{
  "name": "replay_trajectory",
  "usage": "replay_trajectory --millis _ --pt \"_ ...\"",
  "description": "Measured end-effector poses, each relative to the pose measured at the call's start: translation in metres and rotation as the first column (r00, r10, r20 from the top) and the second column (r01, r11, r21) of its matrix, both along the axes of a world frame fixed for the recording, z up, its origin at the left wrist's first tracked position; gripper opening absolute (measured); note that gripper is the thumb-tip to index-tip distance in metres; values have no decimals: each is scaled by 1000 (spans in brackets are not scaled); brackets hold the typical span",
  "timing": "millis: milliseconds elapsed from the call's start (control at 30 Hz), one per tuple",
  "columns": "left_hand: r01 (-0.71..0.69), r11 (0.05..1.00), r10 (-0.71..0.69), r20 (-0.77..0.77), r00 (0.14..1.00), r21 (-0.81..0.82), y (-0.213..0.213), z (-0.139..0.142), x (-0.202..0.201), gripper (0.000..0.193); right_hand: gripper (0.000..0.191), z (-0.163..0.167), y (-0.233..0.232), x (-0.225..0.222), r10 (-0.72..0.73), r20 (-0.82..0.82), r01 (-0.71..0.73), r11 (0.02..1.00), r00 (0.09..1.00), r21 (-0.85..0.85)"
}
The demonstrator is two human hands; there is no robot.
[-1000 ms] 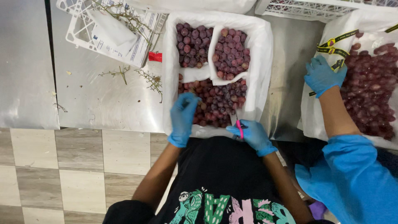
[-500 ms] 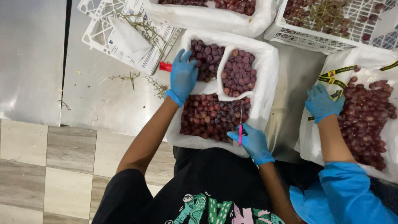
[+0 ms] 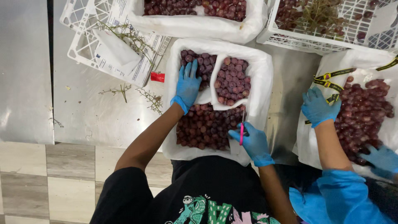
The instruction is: The person holds grape bunches over a foam packing tray and uses pink-handled scissors to trim stems and remove damaged grapes, placing trimmed bunches into the divided tray. Discarded stems are set on the stainless steel table as the tray fills with packed grapes.
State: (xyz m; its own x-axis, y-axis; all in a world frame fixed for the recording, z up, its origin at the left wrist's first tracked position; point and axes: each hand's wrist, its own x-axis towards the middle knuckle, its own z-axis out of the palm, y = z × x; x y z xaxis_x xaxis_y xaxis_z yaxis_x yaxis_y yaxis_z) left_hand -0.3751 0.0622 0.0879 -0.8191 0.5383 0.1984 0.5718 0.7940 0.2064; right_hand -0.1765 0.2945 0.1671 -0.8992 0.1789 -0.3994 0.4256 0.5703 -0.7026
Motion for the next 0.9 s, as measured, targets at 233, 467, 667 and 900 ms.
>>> replay_trajectory --millis 233,467,667,900 --pt "-133 970 133 -14 991 -205 16 -10 10 16 50 10 -7 -27 29 0 -29 996 1000 81" --pt "-381 924 380 -126 916 19 37 -20 16 16 49 17 -8 -21 14 -46 -14 1000 999 -8" --pt "-408 909 412 -30 911 90 58 -19 19 19 54 13 14 11 -52 17 51 997 998 58" --pt "-289 954 294 -73 953 73 43 -15 30 16 57 14 24 21 -100 -32 101 994 995 38"
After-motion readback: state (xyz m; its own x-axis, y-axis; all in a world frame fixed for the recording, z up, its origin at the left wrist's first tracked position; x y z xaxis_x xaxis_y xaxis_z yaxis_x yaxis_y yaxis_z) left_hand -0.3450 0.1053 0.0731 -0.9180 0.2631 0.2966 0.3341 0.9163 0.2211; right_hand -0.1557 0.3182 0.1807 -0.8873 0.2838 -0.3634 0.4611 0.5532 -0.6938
